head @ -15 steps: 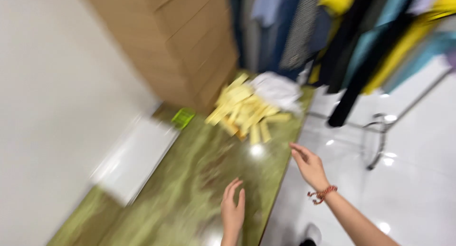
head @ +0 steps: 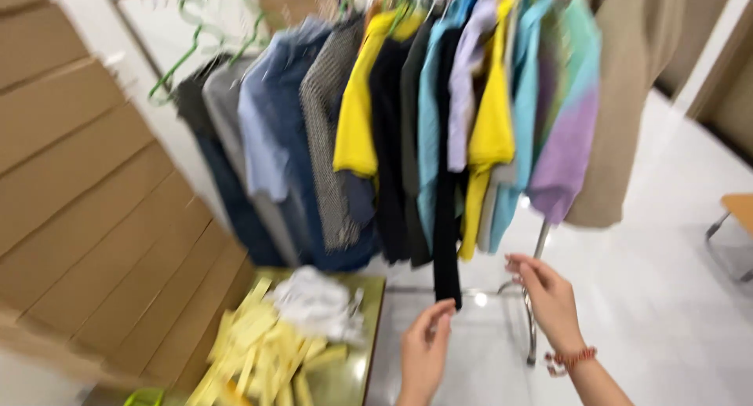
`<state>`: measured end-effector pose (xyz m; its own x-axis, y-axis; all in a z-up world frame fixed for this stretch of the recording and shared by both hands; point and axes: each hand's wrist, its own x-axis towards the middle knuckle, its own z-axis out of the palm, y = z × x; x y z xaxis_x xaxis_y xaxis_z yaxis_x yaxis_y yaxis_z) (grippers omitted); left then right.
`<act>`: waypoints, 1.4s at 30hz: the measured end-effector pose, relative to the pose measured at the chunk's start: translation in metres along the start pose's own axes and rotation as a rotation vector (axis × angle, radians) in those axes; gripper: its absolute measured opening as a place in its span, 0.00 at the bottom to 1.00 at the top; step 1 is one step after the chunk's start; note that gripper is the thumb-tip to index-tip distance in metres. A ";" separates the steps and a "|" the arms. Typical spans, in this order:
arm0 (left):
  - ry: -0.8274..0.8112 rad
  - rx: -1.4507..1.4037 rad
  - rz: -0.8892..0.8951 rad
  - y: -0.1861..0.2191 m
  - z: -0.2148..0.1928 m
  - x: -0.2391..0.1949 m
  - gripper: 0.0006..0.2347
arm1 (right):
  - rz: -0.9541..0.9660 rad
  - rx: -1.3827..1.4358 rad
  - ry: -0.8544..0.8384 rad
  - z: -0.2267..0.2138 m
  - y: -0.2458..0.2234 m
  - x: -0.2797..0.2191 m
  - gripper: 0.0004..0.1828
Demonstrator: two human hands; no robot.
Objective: The person takes a black t-shirt from a clothing rack, lays it on a table, and folds it into a compact roll. They repeat this process with a light blue t-shirt and a grey t-shirt, taking each from the rack, folding it on the table, and placing it next to the previous ones.
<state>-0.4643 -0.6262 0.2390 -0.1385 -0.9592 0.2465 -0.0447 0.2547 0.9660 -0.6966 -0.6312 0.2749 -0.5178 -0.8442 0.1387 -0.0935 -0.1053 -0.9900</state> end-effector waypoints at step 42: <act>-0.341 -0.258 0.002 0.024 0.300 0.588 0.22 | -0.645 -0.753 0.283 0.007 -0.093 0.399 0.07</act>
<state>-0.8435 -1.1468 0.3836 -0.4597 -0.8520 0.2506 0.1990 0.1762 0.9640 -0.8886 -0.9621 0.4226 -0.3525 -0.5788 0.7353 -0.8828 -0.0552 -0.4666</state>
